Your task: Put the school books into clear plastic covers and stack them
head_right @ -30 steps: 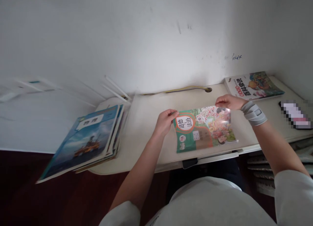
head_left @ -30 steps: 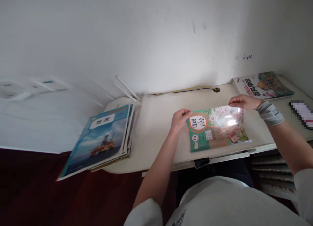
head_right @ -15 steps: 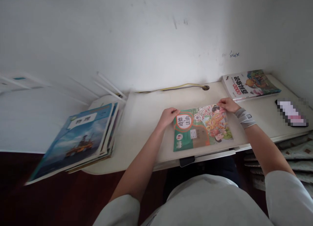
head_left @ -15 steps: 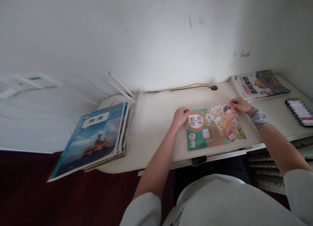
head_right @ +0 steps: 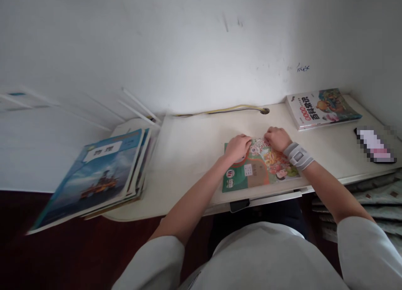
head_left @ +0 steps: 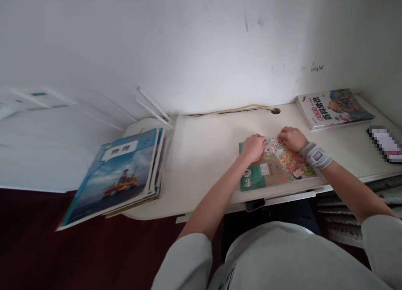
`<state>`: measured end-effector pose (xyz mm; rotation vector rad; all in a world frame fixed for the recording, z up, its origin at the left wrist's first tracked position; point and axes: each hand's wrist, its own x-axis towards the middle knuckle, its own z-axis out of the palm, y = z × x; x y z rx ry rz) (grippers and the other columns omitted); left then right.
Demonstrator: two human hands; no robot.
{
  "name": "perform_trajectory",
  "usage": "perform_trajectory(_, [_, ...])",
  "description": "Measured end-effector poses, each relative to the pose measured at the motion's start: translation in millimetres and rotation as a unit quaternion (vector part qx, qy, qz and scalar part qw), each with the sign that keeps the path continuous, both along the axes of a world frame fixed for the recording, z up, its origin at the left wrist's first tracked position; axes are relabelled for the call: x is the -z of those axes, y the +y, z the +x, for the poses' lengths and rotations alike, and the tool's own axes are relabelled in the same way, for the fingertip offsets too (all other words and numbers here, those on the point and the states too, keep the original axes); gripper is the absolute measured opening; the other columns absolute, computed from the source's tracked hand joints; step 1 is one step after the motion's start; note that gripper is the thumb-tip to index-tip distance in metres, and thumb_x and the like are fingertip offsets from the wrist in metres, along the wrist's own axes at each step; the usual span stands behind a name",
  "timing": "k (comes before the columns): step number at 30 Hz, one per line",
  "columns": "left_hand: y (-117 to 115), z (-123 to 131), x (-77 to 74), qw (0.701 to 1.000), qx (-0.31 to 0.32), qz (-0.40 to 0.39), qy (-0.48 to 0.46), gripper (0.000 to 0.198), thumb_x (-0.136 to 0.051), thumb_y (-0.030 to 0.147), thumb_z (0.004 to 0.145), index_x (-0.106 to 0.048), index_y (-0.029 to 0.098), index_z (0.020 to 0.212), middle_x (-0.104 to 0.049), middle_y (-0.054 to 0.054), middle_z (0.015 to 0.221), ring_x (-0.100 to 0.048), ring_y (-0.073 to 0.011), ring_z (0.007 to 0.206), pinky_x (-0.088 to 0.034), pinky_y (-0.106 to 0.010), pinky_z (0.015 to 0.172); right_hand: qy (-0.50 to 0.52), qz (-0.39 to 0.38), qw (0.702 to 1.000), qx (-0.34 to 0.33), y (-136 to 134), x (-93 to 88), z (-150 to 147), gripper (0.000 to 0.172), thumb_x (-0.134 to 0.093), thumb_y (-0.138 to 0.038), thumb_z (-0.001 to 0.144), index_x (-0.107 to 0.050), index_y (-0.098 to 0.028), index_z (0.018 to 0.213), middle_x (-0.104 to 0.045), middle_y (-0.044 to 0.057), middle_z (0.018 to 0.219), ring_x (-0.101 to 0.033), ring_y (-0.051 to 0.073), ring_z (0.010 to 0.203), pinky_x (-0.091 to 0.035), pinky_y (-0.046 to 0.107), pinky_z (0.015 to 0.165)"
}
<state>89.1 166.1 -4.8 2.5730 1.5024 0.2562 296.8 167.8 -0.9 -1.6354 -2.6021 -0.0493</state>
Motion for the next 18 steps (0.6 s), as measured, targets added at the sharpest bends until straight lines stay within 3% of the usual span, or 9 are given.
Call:
perform_trajectory(3, [3,11,1.2,1.0,0.006,-0.005,-0.007,0.029,-0.039,0.024,0.092,-0.067,0.018,0.092,-0.063,-0.009,0.093,-0.058,-0.0195,0.091,-0.042,-0.031,0.083,-0.004,-0.009,0.997,-0.071,-8,5.5,-20,0.032,-0.038,-0.026,0.094,-0.063,-0.015,0.11,-0.062,0.013,0.112,-0.057,0.022,0.099,-0.036,0.033,0.086])
perform_trajectory(11, [-1,15,-1.7,1.0,0.002,-0.008,0.002,0.028,-0.041,0.023,0.09,-0.068,0.014,0.09,-0.059,-0.015,0.098,-0.055,-0.0252,0.098,-0.043,-0.037,0.084,-0.039,0.044,0.996,-0.062,-18,6.4,-31,0.032,-0.038,-0.028,0.094,-0.059,-0.013,0.114,-0.058,0.016,0.115,-0.053,0.025,0.103,-0.038,0.036,0.084])
perform_trajectory(15, [-1,16,-2.8,1.0,-0.004,-0.012,0.002,0.025,-0.043,0.024,0.089,-0.066,0.015,0.093,-0.059,-0.014,0.098,-0.055,-0.0239,0.097,-0.043,-0.035,0.083,-0.053,0.079,0.993,-0.075,-63,-7.1,-41,0.031,-0.043,-0.038,0.093,-0.059,-0.015,0.107,-0.062,0.014,0.104,-0.056,0.024,0.092,-0.04,0.036,0.076])
perform_trajectory(18, [0,16,-0.3,1.0,-0.007,-0.012,-0.006,0.024,-0.044,0.024,0.089,-0.065,0.015,0.094,-0.059,-0.013,0.099,-0.053,-0.0235,0.099,-0.042,-0.034,0.085,-0.053,0.077,0.987,-0.131,-110,-12.2,-42,0.025,-0.045,-0.037,0.092,-0.062,-0.019,0.094,-0.063,0.01,0.089,-0.058,0.02,0.075,-0.039,0.032,0.063])
